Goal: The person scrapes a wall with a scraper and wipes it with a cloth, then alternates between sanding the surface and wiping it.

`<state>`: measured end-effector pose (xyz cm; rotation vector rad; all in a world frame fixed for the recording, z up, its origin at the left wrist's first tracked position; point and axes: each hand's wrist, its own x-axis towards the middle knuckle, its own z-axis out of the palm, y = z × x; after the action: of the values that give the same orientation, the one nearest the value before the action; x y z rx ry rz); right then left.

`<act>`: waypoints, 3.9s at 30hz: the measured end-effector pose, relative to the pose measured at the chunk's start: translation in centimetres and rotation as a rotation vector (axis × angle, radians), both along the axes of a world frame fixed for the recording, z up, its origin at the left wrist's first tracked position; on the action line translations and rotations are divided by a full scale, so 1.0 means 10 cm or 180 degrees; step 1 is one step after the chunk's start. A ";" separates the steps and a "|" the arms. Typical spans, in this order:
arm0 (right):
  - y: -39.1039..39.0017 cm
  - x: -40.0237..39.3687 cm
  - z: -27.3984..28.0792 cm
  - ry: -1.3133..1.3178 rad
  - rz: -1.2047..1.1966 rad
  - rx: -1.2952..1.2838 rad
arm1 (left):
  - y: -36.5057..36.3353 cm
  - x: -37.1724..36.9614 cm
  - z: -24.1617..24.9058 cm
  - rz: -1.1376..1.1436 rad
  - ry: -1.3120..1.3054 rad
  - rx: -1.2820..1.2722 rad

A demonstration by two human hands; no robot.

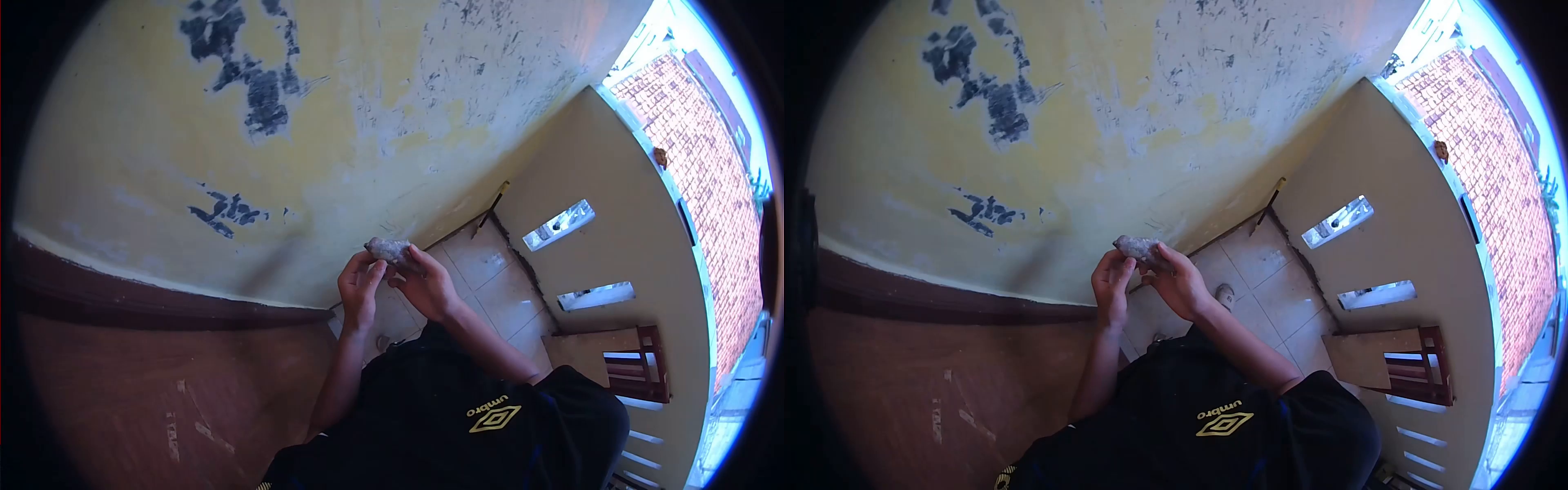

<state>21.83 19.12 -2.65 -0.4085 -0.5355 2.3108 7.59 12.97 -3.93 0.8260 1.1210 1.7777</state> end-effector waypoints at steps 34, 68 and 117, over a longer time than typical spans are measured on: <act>5.12 7.02 1.13 -0.6983 -0.2768 0.2899 | 3.00 3.47 0.00 -0.1516 -0.1637 -0.0388; 6.42 6.10 1.43 -0.5318 -0.2306 0.4210 | 3.37 3.89 0.33 -0.1209 -0.1719 -0.0075; 3.80 2.39 2.28 -0.1193 0.0119 0.3620 | 0.91 1.61 0.50 0.1464 -0.1078 0.0648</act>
<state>45.75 57.11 20.18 -0.2434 -1.8766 1.5892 23.66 22.03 1.07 0.3687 0.9626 2.3391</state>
